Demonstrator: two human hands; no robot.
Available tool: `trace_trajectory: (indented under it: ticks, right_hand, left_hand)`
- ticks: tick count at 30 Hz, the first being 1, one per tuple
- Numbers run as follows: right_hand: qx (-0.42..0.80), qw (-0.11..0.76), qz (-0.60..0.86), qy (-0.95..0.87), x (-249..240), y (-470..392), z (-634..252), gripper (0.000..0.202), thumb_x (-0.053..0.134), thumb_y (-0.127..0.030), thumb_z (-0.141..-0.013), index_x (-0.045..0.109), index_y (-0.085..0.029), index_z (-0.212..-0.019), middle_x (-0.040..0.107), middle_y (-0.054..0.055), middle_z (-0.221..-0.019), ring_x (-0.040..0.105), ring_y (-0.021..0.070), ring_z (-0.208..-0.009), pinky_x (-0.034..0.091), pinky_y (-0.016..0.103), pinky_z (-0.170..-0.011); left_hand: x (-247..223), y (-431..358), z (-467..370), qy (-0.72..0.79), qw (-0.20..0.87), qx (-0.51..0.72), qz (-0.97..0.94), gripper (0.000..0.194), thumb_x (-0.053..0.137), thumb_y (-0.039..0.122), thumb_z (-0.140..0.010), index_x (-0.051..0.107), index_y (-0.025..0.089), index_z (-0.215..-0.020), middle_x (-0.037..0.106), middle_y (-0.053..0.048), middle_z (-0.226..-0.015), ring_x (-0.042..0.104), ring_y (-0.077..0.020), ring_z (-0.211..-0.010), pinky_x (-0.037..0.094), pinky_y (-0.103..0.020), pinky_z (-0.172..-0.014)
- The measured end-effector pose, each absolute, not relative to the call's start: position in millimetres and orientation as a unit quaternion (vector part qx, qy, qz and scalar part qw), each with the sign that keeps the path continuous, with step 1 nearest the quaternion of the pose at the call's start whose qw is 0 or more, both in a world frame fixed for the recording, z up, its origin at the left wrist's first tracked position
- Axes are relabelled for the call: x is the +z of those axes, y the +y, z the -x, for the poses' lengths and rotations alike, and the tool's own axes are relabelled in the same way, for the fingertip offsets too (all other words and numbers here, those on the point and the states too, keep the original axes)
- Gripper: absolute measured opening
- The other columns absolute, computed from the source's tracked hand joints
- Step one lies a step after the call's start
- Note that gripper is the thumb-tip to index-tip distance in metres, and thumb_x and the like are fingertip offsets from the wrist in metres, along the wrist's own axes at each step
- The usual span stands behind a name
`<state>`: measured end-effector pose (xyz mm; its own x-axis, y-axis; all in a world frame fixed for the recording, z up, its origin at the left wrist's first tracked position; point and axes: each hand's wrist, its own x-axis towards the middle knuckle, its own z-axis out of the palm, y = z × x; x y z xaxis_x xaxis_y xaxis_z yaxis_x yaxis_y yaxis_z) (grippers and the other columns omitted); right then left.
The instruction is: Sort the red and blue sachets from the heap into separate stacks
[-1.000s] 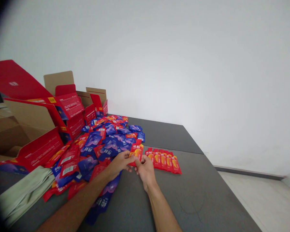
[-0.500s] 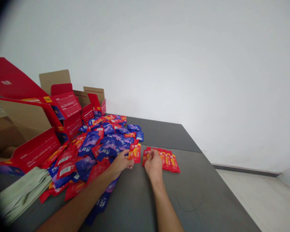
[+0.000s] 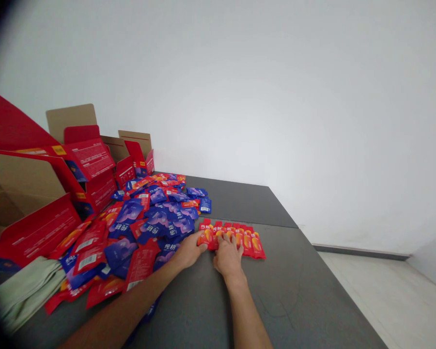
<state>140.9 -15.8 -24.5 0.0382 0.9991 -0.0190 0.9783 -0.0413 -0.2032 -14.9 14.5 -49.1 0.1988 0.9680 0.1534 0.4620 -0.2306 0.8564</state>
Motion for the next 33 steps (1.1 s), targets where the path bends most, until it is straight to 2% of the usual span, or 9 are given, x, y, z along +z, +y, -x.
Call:
trace_trajectory:
  ticks: [4,9,12,22,27,30,33]
  right_hand:
    - [0.077,0.066,0.725,-0.681,-22.9,-16.1,-139.5,0.059,0.056,-0.019,-0.079,0.048,-0.029,-0.136,0.041,0.008,-0.149,0.029,0.0345,-0.139,0.029,0.060,-0.102]
    - [0.081,0.078,0.724,-0.681,-20.6,-16.7,-139.1,0.057,0.058,-0.019,-0.079,0.051,-0.029,-0.134,0.043,0.009,-0.148,0.031,0.0336,-0.137,0.030,0.060,-0.102]
    - [0.087,0.088,0.723,-0.679,-19.6,-16.5,-140.6,0.057,0.060,-0.021,-0.078,0.051,-0.027,-0.134,0.044,0.010,-0.147,0.032,0.0331,-0.137,0.031,0.058,-0.103]
    - [0.069,0.106,0.728,-0.674,-18.3,-17.0,-142.2,0.045,0.059,-0.022,-0.079,0.059,-0.023,-0.124,0.052,0.012,-0.140,0.039,0.0301,-0.133,0.035,0.051,-0.101]
    - [0.061,0.091,0.722,-0.683,-18.6,-18.7,-135.6,0.055,0.063,-0.028,-0.076,0.054,-0.021,-0.130,0.050,0.013,-0.141,0.037,0.0337,-0.133,0.033,0.053,-0.101]
    - [0.045,0.096,0.723,-0.682,-18.3,-20.6,-128.3,0.051,0.059,-0.035,-0.081,0.055,-0.020,-0.129,0.052,0.015,-0.138,0.039,0.0351,-0.130,0.031,0.053,-0.101]
    - [0.028,0.100,0.731,-0.675,-17.8,-23.1,-121.8,0.044,0.054,-0.033,-0.084,0.058,-0.019,-0.125,0.054,0.016,-0.135,0.040,0.0355,-0.129,0.030,0.052,-0.100]
  left_hand:
    - [-43.8,7.0,11.9,0.524,0.242,0.284,-0.765,0.036,0.047,0.026,-0.087,0.063,0.017,-0.118,0.064,-0.012,-0.106,0.058,-0.0240,-0.100,0.042,-0.034,-0.090]
    - [-44.4,1.2,15.0,0.531,0.148,0.242,-0.798,0.041,0.048,0.029,-0.087,0.060,0.024,-0.126,0.056,-0.013,-0.116,0.047,-0.0275,-0.109,0.038,-0.038,-0.094]
    - [-44.4,0.7,16.1,0.533,0.133,0.231,-0.803,0.042,0.046,0.028,-0.088,0.058,0.025,-0.128,0.054,-0.012,-0.123,0.044,-0.0288,-0.112,0.037,-0.039,-0.094]
    - [-41.9,-1.5,12.0,0.531,0.112,0.214,-0.812,0.039,0.041,0.029,-0.093,0.058,0.023,-0.127,0.060,-0.013,-0.120,0.045,-0.0303,-0.110,0.037,-0.042,-0.091]
    - [-38.7,-5.0,12.4,0.538,0.096,0.198,-0.814,0.037,0.041,0.028,-0.093,0.057,0.022,-0.126,0.061,-0.012,-0.118,0.047,-0.0300,-0.109,0.037,-0.042,-0.089]
    - [-35.4,-8.6,12.1,0.543,0.077,0.186,-0.815,0.036,0.039,0.026,-0.093,0.059,0.021,-0.123,0.062,-0.011,-0.117,0.049,-0.0289,-0.108,0.038,-0.041,-0.089]
    - [-30.8,-13.3,12.2,0.543,0.051,0.188,-0.817,0.035,0.038,0.025,-0.093,0.060,0.019,-0.119,0.062,-0.011,-0.115,0.050,-0.0279,-0.106,0.038,-0.041,-0.089]
